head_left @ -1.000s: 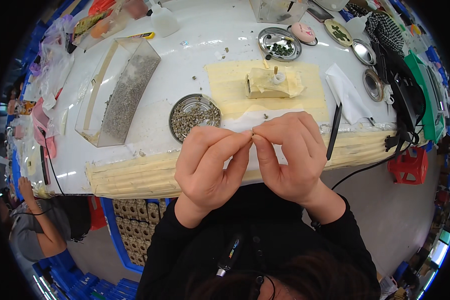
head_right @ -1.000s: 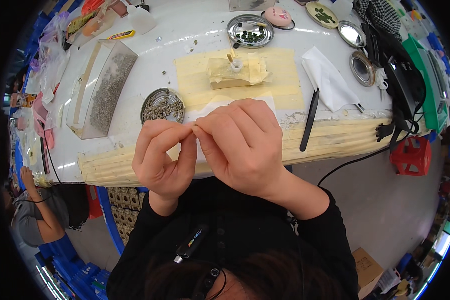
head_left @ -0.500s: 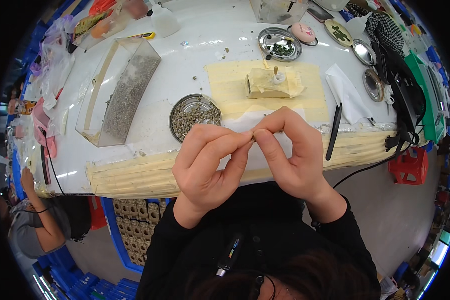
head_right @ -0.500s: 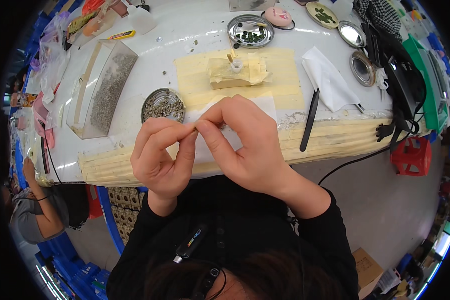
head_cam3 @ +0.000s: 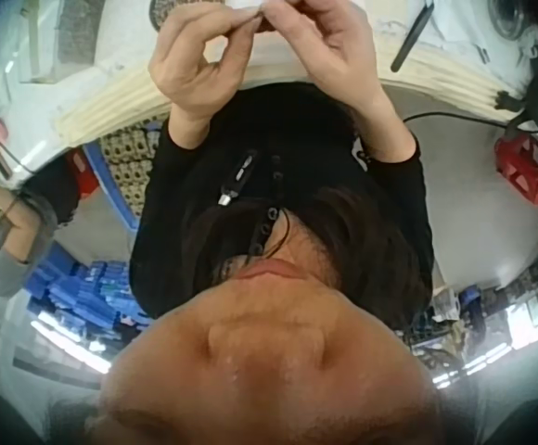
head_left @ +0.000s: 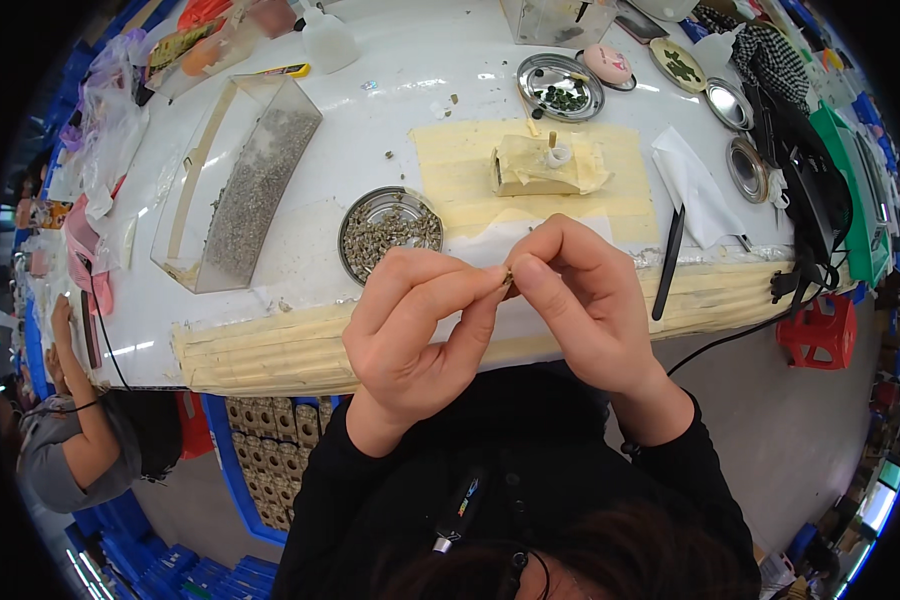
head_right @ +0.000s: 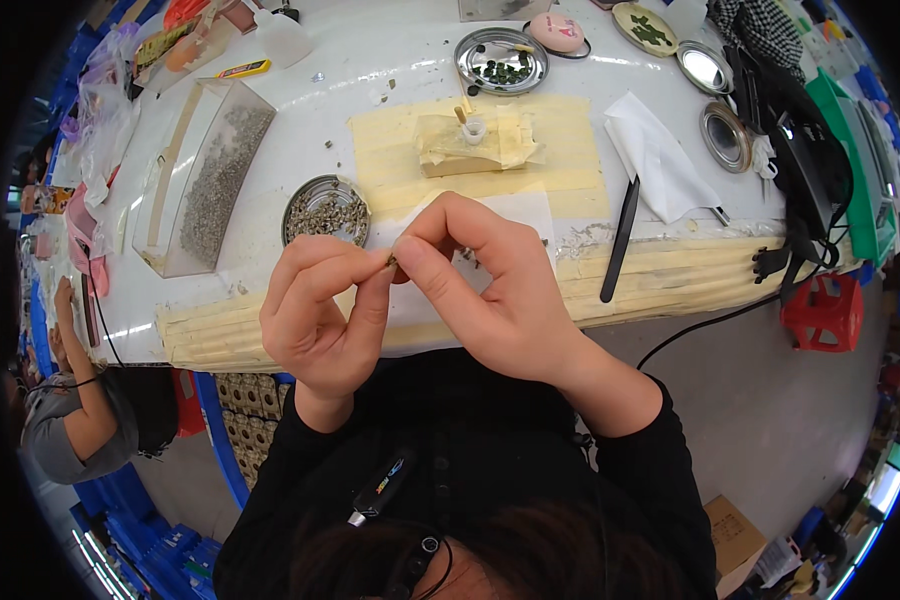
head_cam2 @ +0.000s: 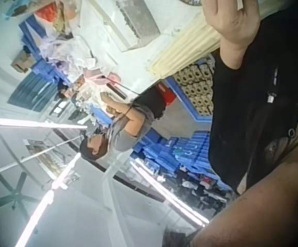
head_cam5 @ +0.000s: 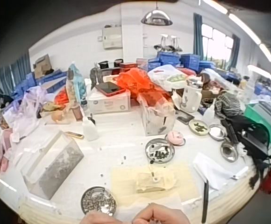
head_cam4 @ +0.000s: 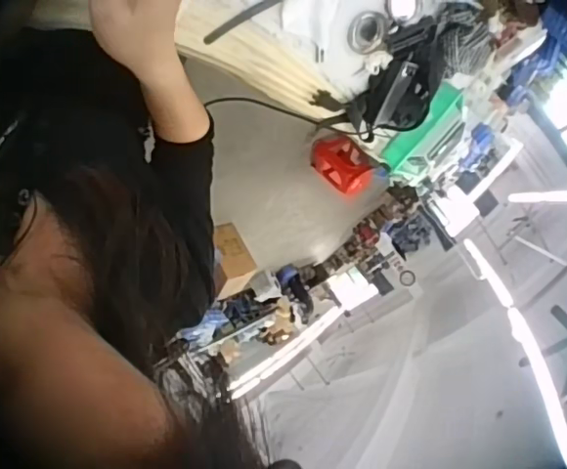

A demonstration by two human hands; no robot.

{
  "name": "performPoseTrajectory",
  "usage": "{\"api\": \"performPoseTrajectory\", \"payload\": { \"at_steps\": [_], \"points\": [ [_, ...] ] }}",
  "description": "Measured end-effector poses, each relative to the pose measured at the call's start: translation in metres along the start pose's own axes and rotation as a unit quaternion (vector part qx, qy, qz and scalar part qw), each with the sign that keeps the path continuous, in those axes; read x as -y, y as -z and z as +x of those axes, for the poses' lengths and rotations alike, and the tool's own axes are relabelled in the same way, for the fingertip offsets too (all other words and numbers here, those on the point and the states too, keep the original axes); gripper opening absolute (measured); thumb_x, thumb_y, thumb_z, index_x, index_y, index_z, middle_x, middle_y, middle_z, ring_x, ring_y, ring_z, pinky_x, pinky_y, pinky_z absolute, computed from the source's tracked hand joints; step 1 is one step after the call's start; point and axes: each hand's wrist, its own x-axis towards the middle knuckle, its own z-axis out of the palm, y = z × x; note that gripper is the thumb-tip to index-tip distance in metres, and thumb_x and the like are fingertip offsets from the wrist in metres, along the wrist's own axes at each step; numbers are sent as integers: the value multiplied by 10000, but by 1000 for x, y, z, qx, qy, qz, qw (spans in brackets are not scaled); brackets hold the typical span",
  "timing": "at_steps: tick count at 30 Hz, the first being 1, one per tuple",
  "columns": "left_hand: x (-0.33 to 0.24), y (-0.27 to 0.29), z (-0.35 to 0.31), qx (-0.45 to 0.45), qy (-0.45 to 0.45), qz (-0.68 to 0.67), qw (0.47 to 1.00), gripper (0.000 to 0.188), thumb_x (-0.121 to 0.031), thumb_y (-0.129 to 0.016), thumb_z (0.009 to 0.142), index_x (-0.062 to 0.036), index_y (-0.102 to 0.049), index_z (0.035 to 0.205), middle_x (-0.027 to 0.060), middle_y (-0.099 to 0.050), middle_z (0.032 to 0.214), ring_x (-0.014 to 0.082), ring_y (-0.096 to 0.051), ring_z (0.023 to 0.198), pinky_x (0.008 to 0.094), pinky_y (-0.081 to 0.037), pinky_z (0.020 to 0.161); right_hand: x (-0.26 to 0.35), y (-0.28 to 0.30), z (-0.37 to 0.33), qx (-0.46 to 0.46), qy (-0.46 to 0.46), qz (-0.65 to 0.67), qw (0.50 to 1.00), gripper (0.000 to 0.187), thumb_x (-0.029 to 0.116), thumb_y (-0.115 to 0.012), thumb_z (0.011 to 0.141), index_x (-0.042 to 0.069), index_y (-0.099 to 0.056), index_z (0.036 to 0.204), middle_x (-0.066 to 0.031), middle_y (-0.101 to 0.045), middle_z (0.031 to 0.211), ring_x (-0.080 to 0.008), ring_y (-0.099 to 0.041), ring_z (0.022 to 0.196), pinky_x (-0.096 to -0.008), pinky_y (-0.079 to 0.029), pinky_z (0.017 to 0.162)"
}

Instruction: The person is manually assembling tiny metal components by hand at a factory workbench.

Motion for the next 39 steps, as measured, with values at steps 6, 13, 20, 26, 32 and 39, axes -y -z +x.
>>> {"api": "performPoseTrajectory", "payload": {
  "at_steps": [6,13,20,26,32,39],
  "points": [
    [0,1,1,3,6,-23,1000,254,102,-756,687,2,-703,915,77,-647,798,197,-606,688,285,-469,589,5,-4,0,-5,-61,116,991,99,70,-629,920,1,-599,855,-47,-611,759,-141,-604,741,-294,-460,648],
    [-1,-4,0,-13,-21,68,997,250,111,-747,687,5,-703,910,77,-639,807,195,-596,690,285,-465,585,-6,-1,8,-87,342,-409,841,73,33,-686,838,1,-623,860,-88,-626,773,-237,-584,673,-320,-448,627],
    [-1,4,1,16,56,-62,996,195,99,-737,729,6,-703,897,85,-643,816,181,-602,671,268,-471,580,3,-4,0,-11,-49,92,994,94,56,-640,898,-16,-607,847,-87,-627,778,-157,-596,720,-282,-451,655],
    [0,0,-1,-9,25,-10,1000,206,100,-745,710,14,-698,891,85,-644,810,192,-603,677,273,-471,582,-4,-2,3,-74,283,-348,890,79,39,-686,825,9,-626,867,-77,-626,773,-241,-589,695,-321,-455,643],
    [-1,-3,0,-5,-21,56,998,245,112,-747,683,9,-695,899,81,-642,806,207,-601,687,284,-465,581,-6,-1,5,-86,295,-372,876,83,41,-693,825,19,-634,878,-75,-618,772,-241,-591,707,-314,-456,655],
    [3,8,2,42,50,-131,989,258,101,-743,712,-4,-709,946,79,-652,818,167,-605,696,268,-459,588,1,2,-5,61,-52,153,985,128,127,-575,982,3,-588,952,-30,-623,887,-101,-611,842,-256,-498,789]
  ]
}}
